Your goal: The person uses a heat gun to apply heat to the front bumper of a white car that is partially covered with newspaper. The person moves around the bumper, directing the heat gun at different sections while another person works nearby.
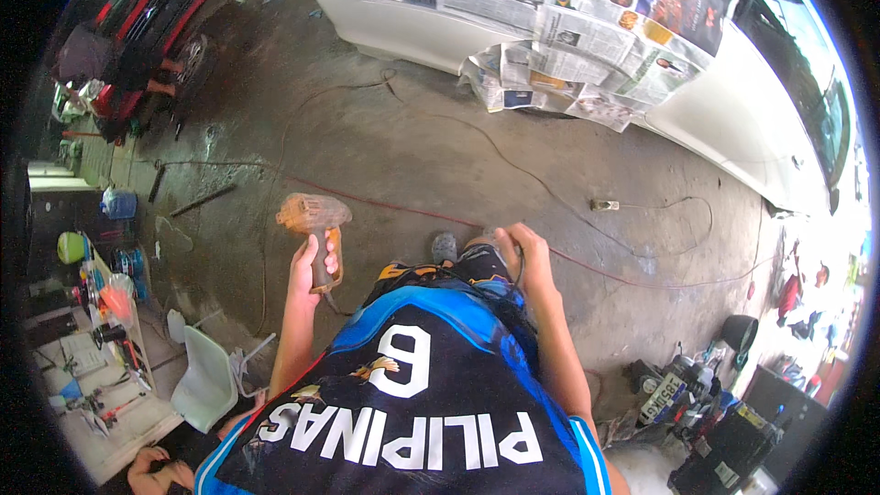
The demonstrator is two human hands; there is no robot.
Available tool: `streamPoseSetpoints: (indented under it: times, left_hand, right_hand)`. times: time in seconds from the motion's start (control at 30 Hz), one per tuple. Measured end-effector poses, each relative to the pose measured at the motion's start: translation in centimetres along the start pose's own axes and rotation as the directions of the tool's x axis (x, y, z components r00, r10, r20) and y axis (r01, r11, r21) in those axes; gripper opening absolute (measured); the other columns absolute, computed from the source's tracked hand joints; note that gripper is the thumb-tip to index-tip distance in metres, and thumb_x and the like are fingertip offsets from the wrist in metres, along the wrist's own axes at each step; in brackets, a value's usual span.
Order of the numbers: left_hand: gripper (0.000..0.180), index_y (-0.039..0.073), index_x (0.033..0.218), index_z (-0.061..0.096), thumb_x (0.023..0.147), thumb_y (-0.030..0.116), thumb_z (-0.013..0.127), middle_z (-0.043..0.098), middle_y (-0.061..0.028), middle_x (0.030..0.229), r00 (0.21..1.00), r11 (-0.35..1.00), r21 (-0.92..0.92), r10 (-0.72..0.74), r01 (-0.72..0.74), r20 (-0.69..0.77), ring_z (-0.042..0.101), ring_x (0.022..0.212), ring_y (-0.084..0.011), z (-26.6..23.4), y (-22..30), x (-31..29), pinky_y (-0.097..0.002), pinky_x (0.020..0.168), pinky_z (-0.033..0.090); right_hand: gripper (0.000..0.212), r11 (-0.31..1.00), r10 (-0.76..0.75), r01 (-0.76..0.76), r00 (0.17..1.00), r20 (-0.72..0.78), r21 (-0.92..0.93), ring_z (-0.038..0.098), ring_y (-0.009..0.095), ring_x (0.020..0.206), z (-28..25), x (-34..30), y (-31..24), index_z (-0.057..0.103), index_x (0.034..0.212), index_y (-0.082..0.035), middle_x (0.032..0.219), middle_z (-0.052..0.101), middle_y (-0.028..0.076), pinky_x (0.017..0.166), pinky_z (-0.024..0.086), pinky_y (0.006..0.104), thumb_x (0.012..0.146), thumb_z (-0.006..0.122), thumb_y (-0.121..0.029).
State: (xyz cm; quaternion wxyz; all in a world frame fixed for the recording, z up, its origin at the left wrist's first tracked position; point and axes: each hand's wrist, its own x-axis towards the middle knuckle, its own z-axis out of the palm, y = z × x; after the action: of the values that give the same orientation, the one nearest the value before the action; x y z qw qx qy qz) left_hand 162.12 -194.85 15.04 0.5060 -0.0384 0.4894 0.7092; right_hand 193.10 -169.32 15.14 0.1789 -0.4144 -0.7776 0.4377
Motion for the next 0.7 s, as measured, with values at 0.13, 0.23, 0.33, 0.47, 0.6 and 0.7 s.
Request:
streamPoseSetpoints:
  times: [0.13, 0.23, 0.33, 0.47, 0.6, 0.7]
  left_hand:
    - [0.028, 0.004, 0.113, 0.051, 0.095, 0.024, 0.058, 0.055, -0.0055, 0.088, 0.977, 0.978, -0.016, 0.208, -0.208, 0.054, 0.054, 0.066, -0.0132, 0.0, 0.5, -0.7, -0.0264, 0.057, 0.045]
    - [0.034, 0.003, 0.111, 0.051, 0.088, 0.02, 0.069, 0.055, -0.0043, 0.082, 0.953, 0.943, 0.163, 0.3, -0.292, -0.032, 0.054, 0.065, -0.0126, -0.4, 1.9, 0.2, -0.0257, 0.054, 0.042]
    - [0.034, 0.003, 0.108, 0.052, 0.085, 0.018, 0.072, 0.053, -0.0018, 0.075, 0.913, 0.786, 0.564, 0.388, -0.255, -0.128, 0.052, 0.059, -0.0112, -1.0, 4.9, 3.7, -0.0253, 0.051, 0.041]
    - [0.022, 0.006, 0.095, 0.057, 0.084, 0.017, 0.072, 0.052, 0.0009, 0.066, 0.823, 0.854, 0.389, 0.474, -0.345, -0.312, 0.049, 0.054, -0.009, -0.1, 8.0, 10.2, -0.0262, 0.047, 0.04]
    - [0.021, 0.01, 0.091, 0.056, 0.084, 0.022, 0.071, 0.05, 0.0028, 0.067, 0.814, 0.855, 0.343, 0.494, -0.389, -0.305, 0.048, 0.055, -0.0075, 2.9, 9.8, 15.8, -0.0244, 0.052, 0.041]
    - [0.019, 0.012, 0.085, 0.056, 0.083, 0.023, 0.072, 0.051, 0.003, 0.065, 0.854, 0.84, 0.43, 0.46, -0.331, -0.243, 0.049, 0.055, -0.0077, 7.4, 8.1, 20.2, -0.0244, 0.053, 0.04]
  right_hand:
    - [0.019, 0.989, 0.017, -0.014, 1.0, 0.022, -0.146, 0.061, 0.03, 0.068, -0.6, 1.5, 3.0, 0.065, 0.08, 0.001, 0.075, 0.061, 0.017, 0.063, 0.046, 0.0373, 0.087, 0.064, -0.017]
    - [0.021, 0.959, -0.039, 0.045, 0.999, 0.026, -0.279, 0.062, 0.032, 0.069, -1.6, 1.4, 6.1, 0.066, 0.081, 0.0, 0.076, 0.062, 0.016, 0.063, 0.047, 0.0391, 0.087, 0.064, -0.02]
    - [0.023, 0.926, 0.042, -0.03, 0.999, 0.025, -0.376, 0.063, 0.033, 0.072, -1.8, 1.1, 9.9, 0.067, 0.081, -0.002, 0.077, 0.064, 0.015, 0.065, 0.048, 0.0407, 0.085, 0.066, -0.025]
    - [0.024, 0.909, 0.192, -0.176, 0.981, 0.005, -0.379, 0.063, 0.034, 0.076, -1.2, 0.3, 15.5, 0.069, 0.083, -0.005, 0.081, 0.066, 0.015, 0.068, 0.049, 0.0405, 0.083, 0.068, -0.029]
    - [0.021, 0.886, 0.326, -0.307, 0.945, -0.002, -0.349, 0.065, 0.035, 0.08, 0.9, -0.8, 19.8, 0.071, 0.083, -0.007, 0.083, 0.067, 0.018, 0.068, 0.049, 0.0411, 0.083, 0.067, -0.027]
    - [0.021, 0.843, 0.424, -0.401, 0.906, -0.016, -0.359, 0.065, 0.036, 0.081, 1.4, -0.5, 21.0, 0.072, 0.083, -0.007, 0.083, 0.067, 0.02, 0.07, 0.049, 0.0426, 0.081, 0.066, -0.027]
